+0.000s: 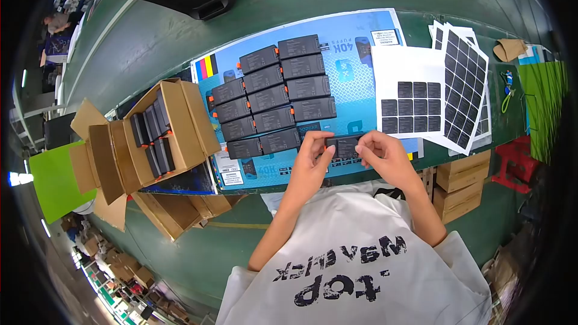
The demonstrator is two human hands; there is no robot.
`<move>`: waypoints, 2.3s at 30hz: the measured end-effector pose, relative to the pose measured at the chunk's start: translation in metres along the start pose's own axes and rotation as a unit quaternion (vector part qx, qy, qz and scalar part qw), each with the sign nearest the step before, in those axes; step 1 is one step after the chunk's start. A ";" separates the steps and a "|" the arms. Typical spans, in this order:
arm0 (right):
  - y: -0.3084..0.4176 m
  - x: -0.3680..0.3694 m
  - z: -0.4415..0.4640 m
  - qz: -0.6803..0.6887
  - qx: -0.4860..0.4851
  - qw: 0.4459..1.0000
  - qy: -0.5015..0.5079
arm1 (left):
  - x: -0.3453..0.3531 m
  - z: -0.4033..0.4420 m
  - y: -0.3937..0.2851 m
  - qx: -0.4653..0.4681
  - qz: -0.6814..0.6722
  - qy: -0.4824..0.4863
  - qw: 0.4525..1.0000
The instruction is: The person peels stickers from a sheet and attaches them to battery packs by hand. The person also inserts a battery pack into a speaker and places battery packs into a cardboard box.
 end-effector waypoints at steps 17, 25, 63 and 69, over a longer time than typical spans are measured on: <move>0.001 0.002 0.002 -0.052 -0.012 0.999 0.002 | -0.001 0.000 0.003 0.025 -0.009 -0.001 1.000; 0.002 0.003 0.002 -0.056 -0.018 0.998 0.006 | -0.001 -0.001 -0.001 0.026 -0.006 0.002 1.000; -0.003 0.047 0.026 -0.090 -0.100 0.985 -0.105 | -0.056 -0.064 -0.048 0.112 0.204 -0.354 0.906; -0.001 0.058 0.038 -0.190 -0.154 0.958 -0.149 | -0.188 -0.111 -0.076 0.159 0.316 -0.626 0.695</move>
Point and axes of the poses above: each hand's wrist, its own z-axis towards the middle knuckle, its own x-axis out of the palm, y = z × x, the point moved 2 cm from there along z, towards the middle knuckle, and after that the axes turned 15 degrees about z, right-handed, at the moved point
